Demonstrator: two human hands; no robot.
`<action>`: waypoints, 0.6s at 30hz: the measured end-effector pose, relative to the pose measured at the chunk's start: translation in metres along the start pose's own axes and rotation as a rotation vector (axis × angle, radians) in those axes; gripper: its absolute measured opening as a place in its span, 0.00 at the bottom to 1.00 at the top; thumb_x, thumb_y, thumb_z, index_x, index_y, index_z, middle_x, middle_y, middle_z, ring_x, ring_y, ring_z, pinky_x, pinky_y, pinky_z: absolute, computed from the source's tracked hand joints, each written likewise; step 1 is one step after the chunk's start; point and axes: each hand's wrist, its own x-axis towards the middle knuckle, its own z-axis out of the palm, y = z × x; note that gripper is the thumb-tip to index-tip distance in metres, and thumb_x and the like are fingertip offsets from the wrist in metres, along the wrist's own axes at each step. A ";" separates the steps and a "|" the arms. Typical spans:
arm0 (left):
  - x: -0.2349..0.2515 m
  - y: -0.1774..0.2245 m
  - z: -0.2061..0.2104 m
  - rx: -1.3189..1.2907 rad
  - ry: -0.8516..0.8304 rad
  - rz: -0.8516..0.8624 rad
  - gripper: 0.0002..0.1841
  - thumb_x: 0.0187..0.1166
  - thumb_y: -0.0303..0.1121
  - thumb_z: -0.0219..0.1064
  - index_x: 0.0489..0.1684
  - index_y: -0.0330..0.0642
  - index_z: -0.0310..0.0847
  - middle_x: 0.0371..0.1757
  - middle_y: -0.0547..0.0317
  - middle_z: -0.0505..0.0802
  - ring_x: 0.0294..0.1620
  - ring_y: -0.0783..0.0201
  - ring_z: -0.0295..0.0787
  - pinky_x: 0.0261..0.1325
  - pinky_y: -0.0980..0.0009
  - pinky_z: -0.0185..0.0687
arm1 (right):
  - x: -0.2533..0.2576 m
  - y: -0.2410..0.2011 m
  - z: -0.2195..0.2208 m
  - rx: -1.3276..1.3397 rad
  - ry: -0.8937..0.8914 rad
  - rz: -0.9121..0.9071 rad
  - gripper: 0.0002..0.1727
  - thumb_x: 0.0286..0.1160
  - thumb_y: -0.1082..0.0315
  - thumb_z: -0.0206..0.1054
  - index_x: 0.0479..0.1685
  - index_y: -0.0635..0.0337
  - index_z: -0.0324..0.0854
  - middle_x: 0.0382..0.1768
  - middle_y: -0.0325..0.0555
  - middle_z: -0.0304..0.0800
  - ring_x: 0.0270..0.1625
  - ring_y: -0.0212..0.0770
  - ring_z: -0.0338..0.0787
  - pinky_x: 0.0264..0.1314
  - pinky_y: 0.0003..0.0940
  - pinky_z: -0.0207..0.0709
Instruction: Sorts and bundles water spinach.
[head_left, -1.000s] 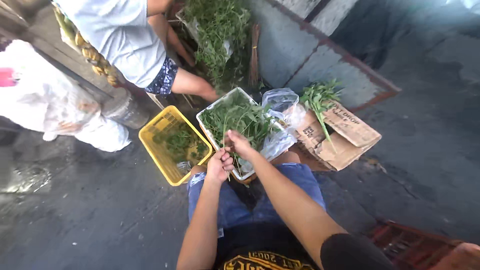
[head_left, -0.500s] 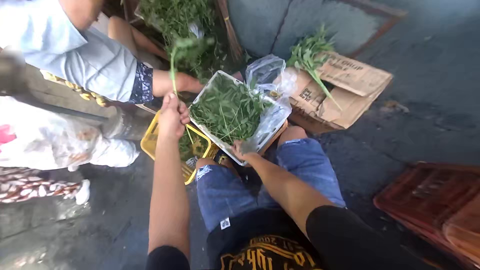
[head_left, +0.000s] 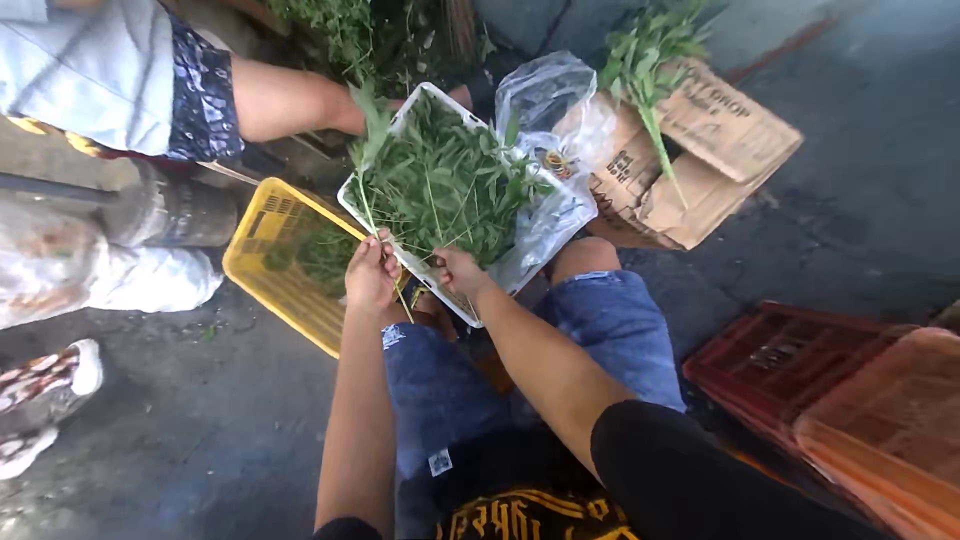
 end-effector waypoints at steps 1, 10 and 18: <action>0.004 -0.006 -0.003 -0.021 0.025 -0.021 0.15 0.95 0.40 0.47 0.62 0.50 0.79 0.34 0.64 0.82 0.22 0.71 0.74 0.26 0.76 0.75 | -0.007 -0.007 0.000 0.018 0.009 -0.035 0.14 0.85 0.54 0.64 0.59 0.50 0.79 0.30 0.37 0.77 0.18 0.30 0.70 0.18 0.24 0.69; -0.012 -0.050 0.022 -0.115 0.005 -0.124 0.14 0.96 0.37 0.47 0.64 0.42 0.74 0.37 0.54 0.85 0.25 0.62 0.81 0.30 0.67 0.84 | -0.087 -0.054 -0.036 -0.600 0.011 -0.512 0.16 0.94 0.60 0.55 0.61 0.65 0.77 0.45 0.53 0.93 0.36 0.41 0.90 0.40 0.37 0.84; -0.048 -0.092 0.031 -0.085 -0.082 -0.176 0.15 0.93 0.36 0.56 0.69 0.40 0.73 0.42 0.50 0.88 0.31 0.58 0.86 0.33 0.62 0.87 | -0.116 -0.054 -0.043 -0.888 0.031 -0.693 0.18 0.92 0.59 0.56 0.64 0.58 0.85 0.44 0.47 0.94 0.42 0.40 0.93 0.49 0.40 0.87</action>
